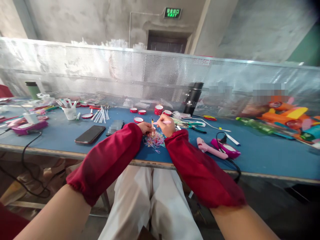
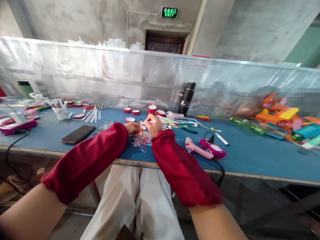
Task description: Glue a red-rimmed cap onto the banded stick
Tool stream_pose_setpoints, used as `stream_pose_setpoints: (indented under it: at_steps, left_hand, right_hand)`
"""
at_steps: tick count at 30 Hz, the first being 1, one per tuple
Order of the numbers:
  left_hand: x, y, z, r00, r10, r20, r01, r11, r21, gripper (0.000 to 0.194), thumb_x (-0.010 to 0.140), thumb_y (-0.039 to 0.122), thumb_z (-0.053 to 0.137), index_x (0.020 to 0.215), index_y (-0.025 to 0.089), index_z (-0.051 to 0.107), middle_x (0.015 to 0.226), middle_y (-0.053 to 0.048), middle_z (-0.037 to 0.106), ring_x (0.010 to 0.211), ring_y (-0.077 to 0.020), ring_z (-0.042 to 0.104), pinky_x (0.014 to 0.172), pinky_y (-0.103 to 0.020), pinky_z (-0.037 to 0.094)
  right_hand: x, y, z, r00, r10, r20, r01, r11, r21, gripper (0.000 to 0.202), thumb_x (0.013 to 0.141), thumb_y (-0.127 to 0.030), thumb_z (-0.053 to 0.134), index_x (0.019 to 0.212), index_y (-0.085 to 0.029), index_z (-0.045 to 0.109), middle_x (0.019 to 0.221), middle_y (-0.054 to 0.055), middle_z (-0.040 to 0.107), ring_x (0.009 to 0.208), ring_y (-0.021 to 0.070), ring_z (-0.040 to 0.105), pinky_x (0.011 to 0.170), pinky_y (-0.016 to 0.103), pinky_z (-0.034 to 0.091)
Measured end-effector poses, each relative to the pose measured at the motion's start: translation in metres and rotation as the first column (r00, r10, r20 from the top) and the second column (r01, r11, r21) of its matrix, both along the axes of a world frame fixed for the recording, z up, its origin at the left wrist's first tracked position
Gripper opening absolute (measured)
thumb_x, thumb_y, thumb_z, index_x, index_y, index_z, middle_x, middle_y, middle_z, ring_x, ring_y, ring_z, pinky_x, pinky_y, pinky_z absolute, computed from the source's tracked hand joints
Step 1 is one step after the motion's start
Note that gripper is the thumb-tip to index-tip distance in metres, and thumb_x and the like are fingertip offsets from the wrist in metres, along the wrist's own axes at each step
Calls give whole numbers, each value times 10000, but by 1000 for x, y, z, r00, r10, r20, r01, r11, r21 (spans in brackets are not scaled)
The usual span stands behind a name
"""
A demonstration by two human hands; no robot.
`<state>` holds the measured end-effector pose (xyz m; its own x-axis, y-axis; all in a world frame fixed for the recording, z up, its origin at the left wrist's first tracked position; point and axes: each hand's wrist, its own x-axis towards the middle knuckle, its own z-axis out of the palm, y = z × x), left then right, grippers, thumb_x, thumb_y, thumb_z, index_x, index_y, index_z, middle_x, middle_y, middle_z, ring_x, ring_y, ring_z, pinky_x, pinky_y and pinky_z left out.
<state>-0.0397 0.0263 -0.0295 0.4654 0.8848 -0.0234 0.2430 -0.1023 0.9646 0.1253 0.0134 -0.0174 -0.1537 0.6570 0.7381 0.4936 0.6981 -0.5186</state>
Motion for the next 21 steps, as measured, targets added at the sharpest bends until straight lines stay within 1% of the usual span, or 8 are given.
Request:
stream_pose_setpoints:
  at_steps: [6,12,15,21]
  left_hand:
    - [-1,3,-2,1000,-1,0,1,1000,6,281,717,345,751,615,118,620,503,0,581,418,-73,474,419,-205,288]
    - [-1,2,-1,1000,-5,10,5,1000,-3,274,730,347,740,623,122,626,496,3,573,419,-71,466,433,-207,307]
    - [-1,1,0,1000,-2,11,2,1000,-8,276,714,347,753,617,123,625,492,4,569,422,-70,460,436,-207,311]
    - [-1,2,0,1000,-4,14,4,1000,-12,243,743,319,730,638,121,637,495,4,573,419,-72,463,440,-210,317]
  right_hand:
    - [0,0,1,1000,1,-11,-1,1000,-1,133,755,-204,507,624,-225,495,557,-17,562,549,152,502,551,295,376]
    - [1,0,1,1000,-5,-27,5,1000,18,132,764,-212,510,633,-227,507,569,-22,571,556,153,511,552,295,379]
    - [1,-1,1,1000,-9,-18,9,1000,10,138,758,-205,508,622,-227,503,564,-22,571,553,152,512,549,293,378]
    - [1,-3,3,999,-25,-29,24,1000,-3,151,761,-206,508,613,-227,494,560,-21,575,552,151,520,541,289,384]
